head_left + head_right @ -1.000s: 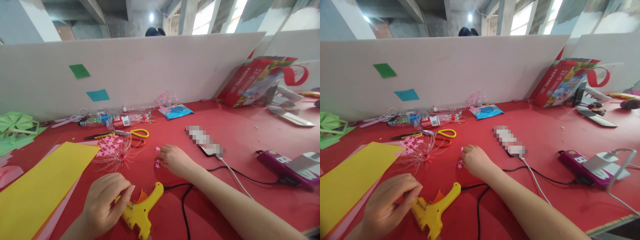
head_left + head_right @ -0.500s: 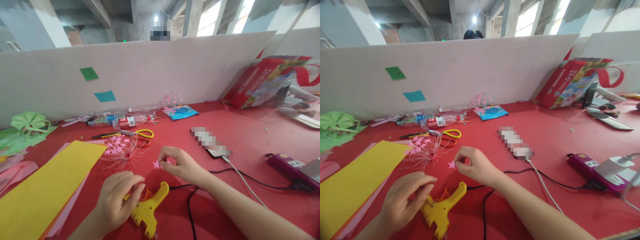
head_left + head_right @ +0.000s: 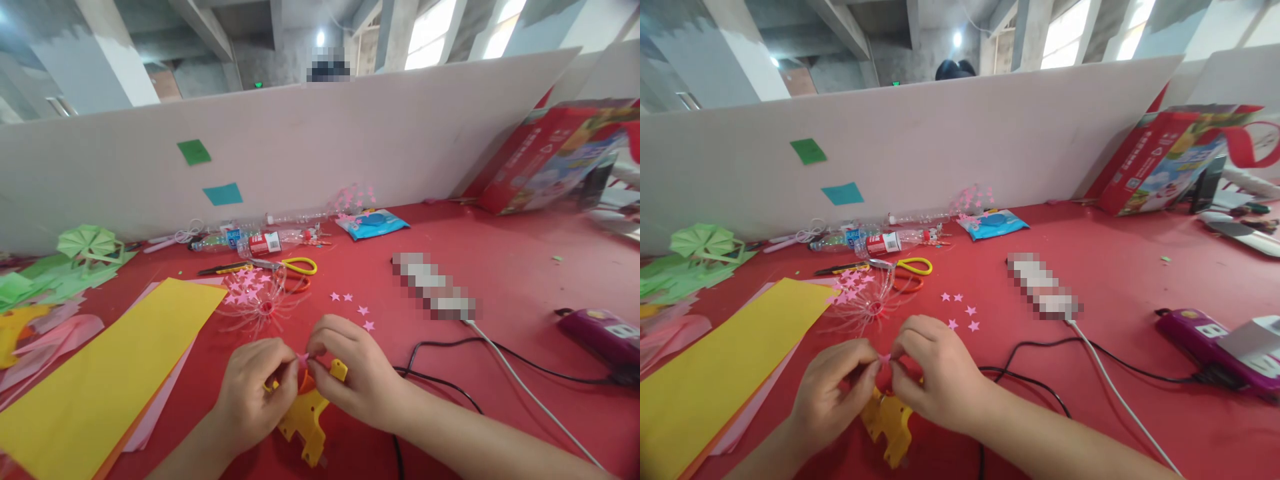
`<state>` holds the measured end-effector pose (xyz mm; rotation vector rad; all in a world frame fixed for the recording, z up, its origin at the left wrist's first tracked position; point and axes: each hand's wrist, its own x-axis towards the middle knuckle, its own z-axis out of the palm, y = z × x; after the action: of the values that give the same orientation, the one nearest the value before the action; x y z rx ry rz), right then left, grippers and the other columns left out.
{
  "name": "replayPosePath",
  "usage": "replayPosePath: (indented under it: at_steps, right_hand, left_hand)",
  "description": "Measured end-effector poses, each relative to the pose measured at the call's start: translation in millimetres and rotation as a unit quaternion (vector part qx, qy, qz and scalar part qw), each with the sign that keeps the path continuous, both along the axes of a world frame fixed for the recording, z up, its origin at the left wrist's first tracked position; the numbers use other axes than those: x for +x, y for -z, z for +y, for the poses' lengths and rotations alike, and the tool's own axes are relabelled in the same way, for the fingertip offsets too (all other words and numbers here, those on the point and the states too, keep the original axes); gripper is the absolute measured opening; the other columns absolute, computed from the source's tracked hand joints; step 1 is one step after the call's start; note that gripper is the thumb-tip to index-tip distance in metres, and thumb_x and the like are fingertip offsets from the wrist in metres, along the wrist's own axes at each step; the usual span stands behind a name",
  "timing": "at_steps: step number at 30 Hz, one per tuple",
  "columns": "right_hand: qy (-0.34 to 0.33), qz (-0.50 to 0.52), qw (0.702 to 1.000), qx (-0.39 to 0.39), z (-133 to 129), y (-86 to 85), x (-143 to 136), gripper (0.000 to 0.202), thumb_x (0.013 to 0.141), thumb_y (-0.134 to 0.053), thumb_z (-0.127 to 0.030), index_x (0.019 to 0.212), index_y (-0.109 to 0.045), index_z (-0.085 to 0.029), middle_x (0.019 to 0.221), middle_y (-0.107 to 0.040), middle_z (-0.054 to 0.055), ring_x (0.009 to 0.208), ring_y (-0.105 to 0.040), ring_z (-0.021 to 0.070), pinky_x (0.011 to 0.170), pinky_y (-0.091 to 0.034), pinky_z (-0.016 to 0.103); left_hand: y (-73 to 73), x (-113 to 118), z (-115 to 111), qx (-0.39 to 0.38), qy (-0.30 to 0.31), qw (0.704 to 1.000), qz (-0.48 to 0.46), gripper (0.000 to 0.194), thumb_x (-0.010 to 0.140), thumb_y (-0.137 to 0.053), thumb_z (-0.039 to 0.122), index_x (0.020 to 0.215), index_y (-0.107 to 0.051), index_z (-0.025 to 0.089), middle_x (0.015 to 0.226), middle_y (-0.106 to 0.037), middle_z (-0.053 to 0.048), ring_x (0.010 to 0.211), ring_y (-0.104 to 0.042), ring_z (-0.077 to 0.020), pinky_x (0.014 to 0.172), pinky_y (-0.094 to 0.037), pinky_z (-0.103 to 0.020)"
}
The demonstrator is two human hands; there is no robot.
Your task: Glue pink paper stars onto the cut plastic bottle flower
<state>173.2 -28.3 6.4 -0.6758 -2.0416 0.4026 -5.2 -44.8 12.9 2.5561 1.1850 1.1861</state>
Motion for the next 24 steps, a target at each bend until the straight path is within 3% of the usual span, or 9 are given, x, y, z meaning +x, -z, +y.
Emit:
replayPosePath:
  at_steps: [5,10,15,18,21,24]
  right_hand:
    - [0.063,-0.092,0.980,0.164,-1.7,-1.0,1.2,0.014,0.086,-0.046,-0.011,0.079,-0.056,-0.017,0.073,-0.059,0.005,0.066,-0.047,0.0164,0.061,-0.037,0.029]
    - [0.090,-0.162,0.954,0.234,-0.5,-0.1,5.1,0.022,0.090,-0.043,-0.012,0.076,-0.058,-0.018,0.072,-0.059,0.004,0.064,-0.046,0.0156,0.064,-0.039,0.031]
    - [0.059,-0.175,0.943,0.278,-0.4,0.4,5.8,0.019,0.090,-0.045,-0.009,0.081,-0.060,-0.018,0.076,-0.062,0.005,0.068,-0.052,0.0163,0.074,-0.044,0.034]
    - [0.030,-0.136,0.962,0.233,-1.9,-2.4,4.9,0.013,0.089,-0.048,-0.012,0.088,-0.060,-0.018,0.078,-0.063,0.005,0.071,-0.053,0.0169,0.076,-0.046,0.034]
    - [0.026,-0.053,0.993,0.106,-3.9,-3.9,3.1,0.010,0.088,-0.052,-0.016,0.095,-0.058,-0.017,0.085,-0.063,0.006,0.075,-0.054,0.0176,0.069,-0.046,0.032]
    - [0.011,0.005,1.000,-0.012,-4.3,-2.9,1.1,0.006,0.087,-0.053,-0.015,0.090,-0.057,-0.019,0.085,-0.060,0.005,0.078,-0.054,0.0164,0.068,-0.046,0.029]
  left_hand:
    - [-1.5,1.5,-0.3,-0.102,-0.004,0.994,-0.040,0.024,0.088,-0.049,0.021,0.065,-0.054,0.019,0.054,-0.053,0.004,0.048,-0.048,-0.0076,0.048,-0.038,-0.017]
    - [-2.7,2.6,0.1,-0.177,0.020,0.981,-0.070,0.034,0.091,-0.045,0.028,0.060,-0.053,0.019,0.053,-0.056,0.003,0.049,-0.053,-0.0091,0.050,-0.040,-0.018]
    - [-2.1,1.8,-0.5,-0.191,0.025,0.978,-0.077,0.033,0.092,-0.042,0.025,0.060,-0.050,0.019,0.054,-0.054,0.003,0.049,-0.051,-0.0092,0.050,-0.040,-0.019]
    - [-2.4,1.2,-0.7,-0.175,0.024,0.982,-0.070,0.033,0.091,-0.042,0.022,0.059,-0.048,0.019,0.053,-0.050,0.003,0.048,-0.049,-0.0087,0.049,-0.038,-0.019]
    - [-2.8,1.7,-0.8,-0.136,0.014,0.989,-0.055,0.031,0.089,-0.042,0.018,0.058,-0.044,0.019,0.051,-0.046,0.005,0.046,-0.045,-0.0080,0.048,-0.036,-0.019]
    - [-3.3,2.6,-1.0,-0.108,0.020,0.994,-0.027,0.030,0.086,-0.042,0.014,0.057,-0.041,0.020,0.049,-0.042,0.005,0.045,-0.041,-0.0078,0.047,-0.033,-0.020]
